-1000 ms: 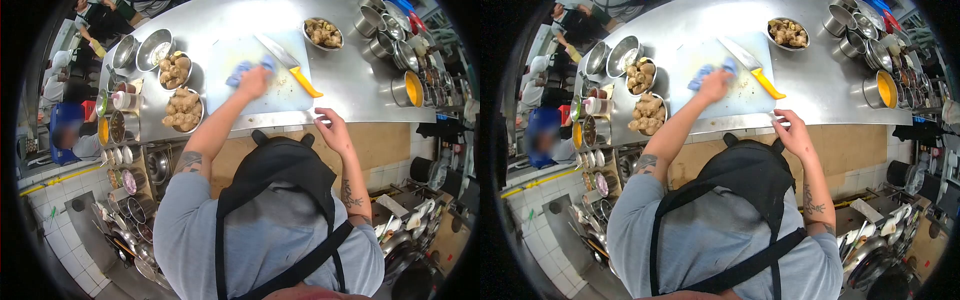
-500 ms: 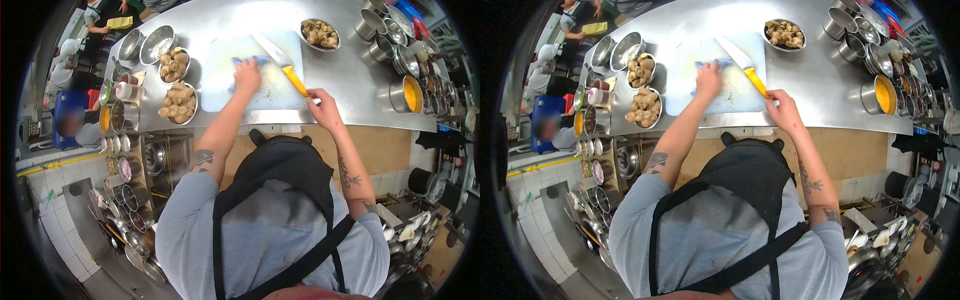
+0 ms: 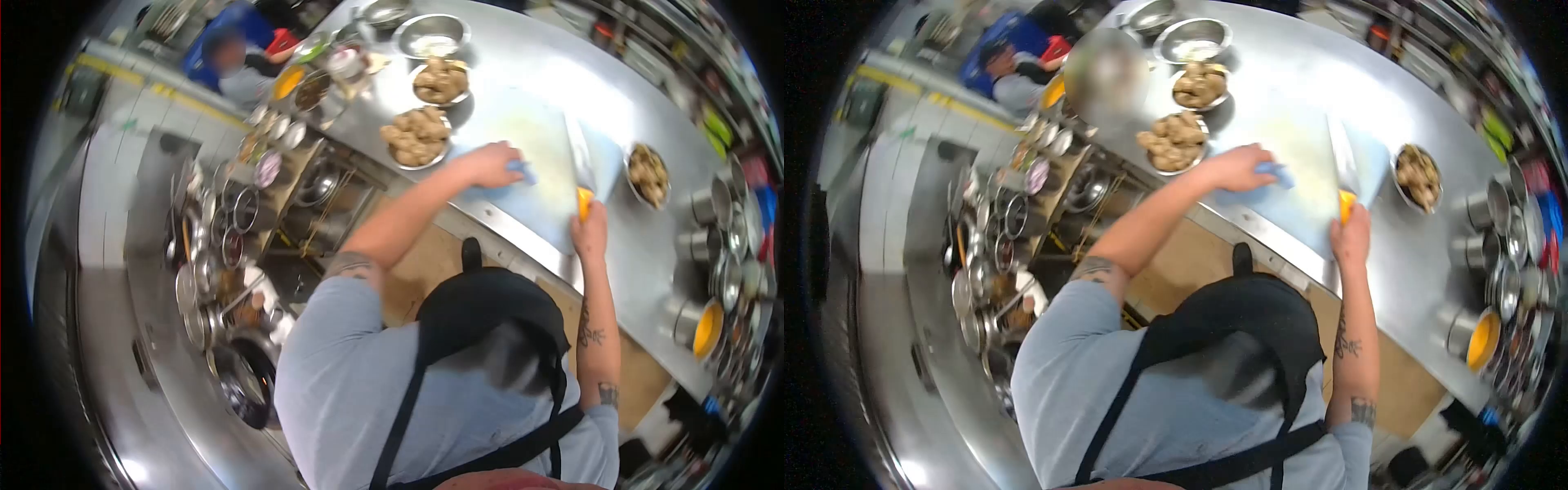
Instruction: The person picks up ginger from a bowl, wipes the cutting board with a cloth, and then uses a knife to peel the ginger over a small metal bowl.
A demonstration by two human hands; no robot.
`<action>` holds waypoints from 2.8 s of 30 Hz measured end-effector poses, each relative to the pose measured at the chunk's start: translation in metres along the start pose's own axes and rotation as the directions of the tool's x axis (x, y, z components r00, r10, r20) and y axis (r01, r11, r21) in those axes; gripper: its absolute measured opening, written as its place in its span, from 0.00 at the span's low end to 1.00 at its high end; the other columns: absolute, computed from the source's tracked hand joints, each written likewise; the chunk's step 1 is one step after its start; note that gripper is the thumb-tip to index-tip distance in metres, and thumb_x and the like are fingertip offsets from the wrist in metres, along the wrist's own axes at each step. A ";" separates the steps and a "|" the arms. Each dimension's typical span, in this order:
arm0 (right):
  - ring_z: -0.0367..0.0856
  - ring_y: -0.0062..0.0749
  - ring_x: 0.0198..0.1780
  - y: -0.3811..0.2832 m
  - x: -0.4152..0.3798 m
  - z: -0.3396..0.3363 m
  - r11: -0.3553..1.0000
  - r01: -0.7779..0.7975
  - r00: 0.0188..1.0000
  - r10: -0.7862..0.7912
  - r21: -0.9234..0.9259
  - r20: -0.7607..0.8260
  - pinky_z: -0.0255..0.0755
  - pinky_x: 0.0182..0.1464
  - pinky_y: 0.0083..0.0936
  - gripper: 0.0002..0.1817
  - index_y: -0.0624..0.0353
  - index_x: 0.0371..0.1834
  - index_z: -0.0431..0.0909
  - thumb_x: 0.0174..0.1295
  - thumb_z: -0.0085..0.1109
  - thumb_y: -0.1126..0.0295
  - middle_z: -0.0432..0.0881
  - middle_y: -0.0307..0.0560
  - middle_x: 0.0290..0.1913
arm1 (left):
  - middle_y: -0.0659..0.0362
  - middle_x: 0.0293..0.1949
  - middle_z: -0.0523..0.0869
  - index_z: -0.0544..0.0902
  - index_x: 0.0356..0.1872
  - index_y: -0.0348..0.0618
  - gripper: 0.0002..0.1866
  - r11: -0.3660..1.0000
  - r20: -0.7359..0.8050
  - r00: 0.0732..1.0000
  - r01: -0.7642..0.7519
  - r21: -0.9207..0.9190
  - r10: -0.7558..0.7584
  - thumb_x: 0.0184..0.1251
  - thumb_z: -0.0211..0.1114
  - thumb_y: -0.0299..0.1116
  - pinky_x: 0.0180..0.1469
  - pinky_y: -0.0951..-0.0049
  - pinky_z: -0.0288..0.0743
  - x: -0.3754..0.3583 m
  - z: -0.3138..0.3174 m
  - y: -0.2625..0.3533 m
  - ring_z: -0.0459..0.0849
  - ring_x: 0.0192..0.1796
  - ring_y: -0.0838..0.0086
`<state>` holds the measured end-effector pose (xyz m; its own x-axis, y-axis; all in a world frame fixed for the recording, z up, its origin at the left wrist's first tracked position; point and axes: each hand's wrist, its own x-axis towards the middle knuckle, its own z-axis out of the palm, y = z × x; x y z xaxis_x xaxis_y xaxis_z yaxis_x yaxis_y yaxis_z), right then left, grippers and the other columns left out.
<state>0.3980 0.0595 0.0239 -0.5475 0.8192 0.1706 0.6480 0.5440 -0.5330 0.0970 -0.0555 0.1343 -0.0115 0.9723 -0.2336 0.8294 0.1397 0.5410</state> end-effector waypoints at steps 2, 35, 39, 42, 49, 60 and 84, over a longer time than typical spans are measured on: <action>0.76 0.68 0.60 -0.006 0.008 -0.008 0.997 -0.069 0.997 0.068 0.032 0.049 0.71 0.63 0.51 0.29 0.59 0.66 0.69 0.59 0.62 0.74 0.77 0.68 0.59 | 0.42 0.66 0.74 0.75 0.69 0.48 0.31 0.999 -0.185 0.983 0.026 0.026 -0.021 0.68 0.68 0.48 0.68 0.50 0.71 0.029 0.043 -0.014 0.76 0.63 0.44; 0.88 0.44 0.46 -0.082 -0.067 -0.093 0.981 -0.061 0.649 -0.101 0.184 0.754 0.79 0.54 0.34 0.24 0.57 0.66 0.79 0.68 0.67 0.63 0.89 0.58 0.46 | 0.46 0.52 0.86 0.83 0.58 0.41 0.23 0.984 -0.602 0.784 0.064 -0.164 -0.152 0.68 0.69 0.44 0.60 0.59 0.77 -0.036 -0.065 -0.015 0.85 0.56 0.53; 0.84 0.26 0.41 -0.041 -0.099 -0.093 0.894 -0.301 0.820 0.065 0.331 0.568 0.77 0.49 0.25 0.25 0.60 0.68 0.78 0.68 0.68 0.68 0.89 0.49 0.42 | 0.44 0.55 0.83 0.82 0.60 0.42 0.23 0.978 -0.532 0.821 0.175 -0.114 -0.209 0.70 0.67 0.44 0.64 0.56 0.74 0.037 -0.037 -0.058 0.81 0.60 0.49; 0.80 0.19 0.41 -0.035 -0.109 -0.094 0.786 -0.493 0.833 0.303 0.372 0.463 0.76 0.46 0.21 0.26 0.63 0.68 0.78 0.68 0.69 0.70 0.87 0.43 0.41 | 0.43 0.62 0.78 0.75 0.67 0.42 0.26 0.916 -0.410 0.831 0.399 -0.030 -0.376 0.73 0.64 0.43 0.66 0.49 0.72 0.081 -0.001 -0.085 0.77 0.64 0.44; 0.80 0.17 0.42 -0.048 -0.113 -0.069 0.745 -0.504 0.863 0.422 0.437 0.277 0.76 0.47 0.20 0.26 0.64 0.69 0.77 0.68 0.69 0.72 0.86 0.41 0.44 | 0.42 0.62 0.76 0.68 0.71 0.41 0.33 0.874 -0.516 0.711 0.442 -0.200 -0.477 0.70 0.68 0.41 0.64 0.48 0.71 0.103 0.042 -0.104 0.73 0.64 0.45; 0.67 0.13 0.32 -0.020 -0.086 -0.048 0.783 -0.506 0.859 0.421 0.361 0.292 0.64 0.34 0.14 0.26 0.64 0.71 0.75 0.71 0.66 0.72 0.75 0.30 0.34 | 0.44 0.63 0.75 0.71 0.70 0.43 0.37 0.884 -0.591 0.657 0.361 -0.297 -0.467 0.61 0.75 0.43 0.60 0.48 0.71 0.089 0.064 -0.079 0.74 0.59 0.48; 0.85 0.61 0.46 -0.117 -0.036 -0.051 0.973 0.209 0.658 -0.218 0.103 0.720 0.79 0.50 0.43 0.18 0.59 0.57 0.82 0.64 0.65 0.68 0.87 0.62 0.45 | 0.44 0.57 0.82 0.78 0.62 0.41 0.23 0.924 -0.797 0.571 -0.164 -0.346 -0.197 0.63 0.67 0.26 0.64 0.57 0.75 0.086 -0.032 -0.075 0.80 0.61 0.47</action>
<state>0.3690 -0.0247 0.1218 -0.8830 0.2904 -0.3687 0.4613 0.6815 -0.5682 0.0162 0.0238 0.0997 -0.6150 0.6771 0.4042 0.5750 0.0343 0.8174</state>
